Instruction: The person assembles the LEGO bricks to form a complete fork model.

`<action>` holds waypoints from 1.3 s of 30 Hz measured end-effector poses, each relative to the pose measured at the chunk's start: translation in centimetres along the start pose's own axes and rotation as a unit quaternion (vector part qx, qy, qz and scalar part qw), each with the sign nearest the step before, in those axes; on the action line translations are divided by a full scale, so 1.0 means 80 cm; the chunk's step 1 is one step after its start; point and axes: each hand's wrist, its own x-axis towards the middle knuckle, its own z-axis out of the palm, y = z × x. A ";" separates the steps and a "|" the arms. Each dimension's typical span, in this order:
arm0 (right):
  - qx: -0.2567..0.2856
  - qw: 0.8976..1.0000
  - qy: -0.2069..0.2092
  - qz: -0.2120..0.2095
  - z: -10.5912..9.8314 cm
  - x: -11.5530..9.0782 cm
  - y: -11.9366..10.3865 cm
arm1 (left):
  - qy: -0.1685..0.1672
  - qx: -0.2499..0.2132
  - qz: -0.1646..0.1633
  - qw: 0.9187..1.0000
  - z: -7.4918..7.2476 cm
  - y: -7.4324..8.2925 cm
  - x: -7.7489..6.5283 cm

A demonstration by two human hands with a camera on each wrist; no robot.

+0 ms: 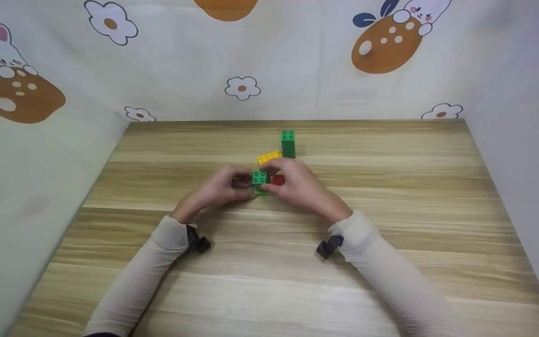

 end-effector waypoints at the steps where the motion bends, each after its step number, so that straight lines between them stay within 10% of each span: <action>1: 0.000 1.000 0.000 -0.001 0.001 0.000 0.000 | 0.000 0.001 0.000 1.000 0.000 0.000 0.000; 39: -0.109 0.992 0.038 -0.050 0.014 -0.001 0.004 | 0.004 0.020 0.030 0.999 0.001 -0.002 0.001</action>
